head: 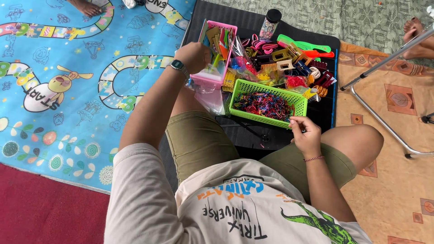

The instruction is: Sorting small colorful hair elastics from a basket into small plastic bags while sitting on the floor.

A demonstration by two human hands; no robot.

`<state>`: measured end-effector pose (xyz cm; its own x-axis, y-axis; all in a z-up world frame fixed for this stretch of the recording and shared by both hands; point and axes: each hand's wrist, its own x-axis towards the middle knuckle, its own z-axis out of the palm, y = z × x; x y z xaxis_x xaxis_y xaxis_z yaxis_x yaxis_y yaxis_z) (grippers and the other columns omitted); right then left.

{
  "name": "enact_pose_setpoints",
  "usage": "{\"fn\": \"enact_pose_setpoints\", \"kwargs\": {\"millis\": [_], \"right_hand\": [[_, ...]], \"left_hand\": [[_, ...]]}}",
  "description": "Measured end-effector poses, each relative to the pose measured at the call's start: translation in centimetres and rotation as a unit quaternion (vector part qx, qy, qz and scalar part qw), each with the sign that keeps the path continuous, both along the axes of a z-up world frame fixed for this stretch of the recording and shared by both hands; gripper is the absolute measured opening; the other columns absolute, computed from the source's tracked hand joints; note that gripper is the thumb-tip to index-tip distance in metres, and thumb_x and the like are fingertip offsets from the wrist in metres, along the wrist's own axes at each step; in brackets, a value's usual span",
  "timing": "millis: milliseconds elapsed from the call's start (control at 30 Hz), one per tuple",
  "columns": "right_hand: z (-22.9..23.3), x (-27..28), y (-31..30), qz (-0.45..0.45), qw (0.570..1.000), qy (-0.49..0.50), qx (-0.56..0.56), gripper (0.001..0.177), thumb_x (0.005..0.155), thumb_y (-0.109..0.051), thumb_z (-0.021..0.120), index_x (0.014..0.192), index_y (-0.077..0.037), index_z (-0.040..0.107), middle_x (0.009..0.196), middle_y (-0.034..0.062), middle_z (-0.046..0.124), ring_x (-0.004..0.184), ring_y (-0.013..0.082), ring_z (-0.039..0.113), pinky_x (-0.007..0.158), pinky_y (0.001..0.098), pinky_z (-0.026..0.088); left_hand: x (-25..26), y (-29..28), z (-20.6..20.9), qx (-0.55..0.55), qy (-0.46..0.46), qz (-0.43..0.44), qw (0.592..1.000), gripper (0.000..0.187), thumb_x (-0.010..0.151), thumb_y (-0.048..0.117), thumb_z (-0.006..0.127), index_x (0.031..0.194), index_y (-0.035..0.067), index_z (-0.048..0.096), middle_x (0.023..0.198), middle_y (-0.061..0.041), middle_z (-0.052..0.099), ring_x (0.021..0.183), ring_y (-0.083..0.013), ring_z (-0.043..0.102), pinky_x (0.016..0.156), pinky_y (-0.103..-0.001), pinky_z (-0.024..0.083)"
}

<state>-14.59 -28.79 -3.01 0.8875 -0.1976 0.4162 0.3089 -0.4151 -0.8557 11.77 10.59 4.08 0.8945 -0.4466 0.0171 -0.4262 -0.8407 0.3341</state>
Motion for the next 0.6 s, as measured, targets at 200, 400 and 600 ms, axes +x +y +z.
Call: {"fn": "enact_pose_setpoints", "kwargs": {"millis": [200, 400, 600], "right_hand": [[0.6, -0.3, 0.3, -0.004, 0.997, -0.035, -0.067, 0.008, 0.097, 0.002, 0.072, 0.101, -0.002, 0.078, 0.073, 0.0117, 0.072, 0.055, 0.0136, 0.06, 0.05, 0.0279, 0.048], [0.4, 0.0, 0.1, 0.003, 0.996, -0.055, -0.071, 0.008, 0.098, 0.0, 0.071, 0.101, -0.003, 0.078, 0.073, 0.0089, 0.073, 0.057, 0.0116, 0.061, 0.054, 0.0254, 0.048], [5.0, -0.5, 3.9, 0.025, 0.996, -0.073, -0.045, 0.01, 0.092, -0.003, 0.077, 0.102, -0.006, 0.079, 0.086, 0.0093, 0.075, 0.069, 0.0159, 0.069, 0.066, 0.0287, 0.055]], "left_hand": [[-1.8, -0.1, 2.7, -0.049, -0.039, -0.001, 0.998, 0.024, 0.082, 0.023, 0.086, 0.103, 0.017, 0.074, 0.088, -0.005, 0.074, 0.084, -0.0301, 0.072, 0.076, -0.048, 0.055], [-1.0, 1.4, 5.8, -0.136, -0.054, 0.006, 0.989, 0.015, 0.096, 0.015, 0.071, 0.11, 0.015, 0.074, 0.096, -0.01, 0.073, 0.091, -0.0322, 0.072, 0.081, -0.046, 0.054], [-12.4, 0.9, 15.4, -0.314, 0.01, -0.164, 0.935, 0.013, 0.097, 0.005, 0.068, 0.11, 0.0, 0.07, 0.091, -0.02, 0.071, 0.085, -0.0342, 0.07, 0.078, -0.048, 0.053]]}}
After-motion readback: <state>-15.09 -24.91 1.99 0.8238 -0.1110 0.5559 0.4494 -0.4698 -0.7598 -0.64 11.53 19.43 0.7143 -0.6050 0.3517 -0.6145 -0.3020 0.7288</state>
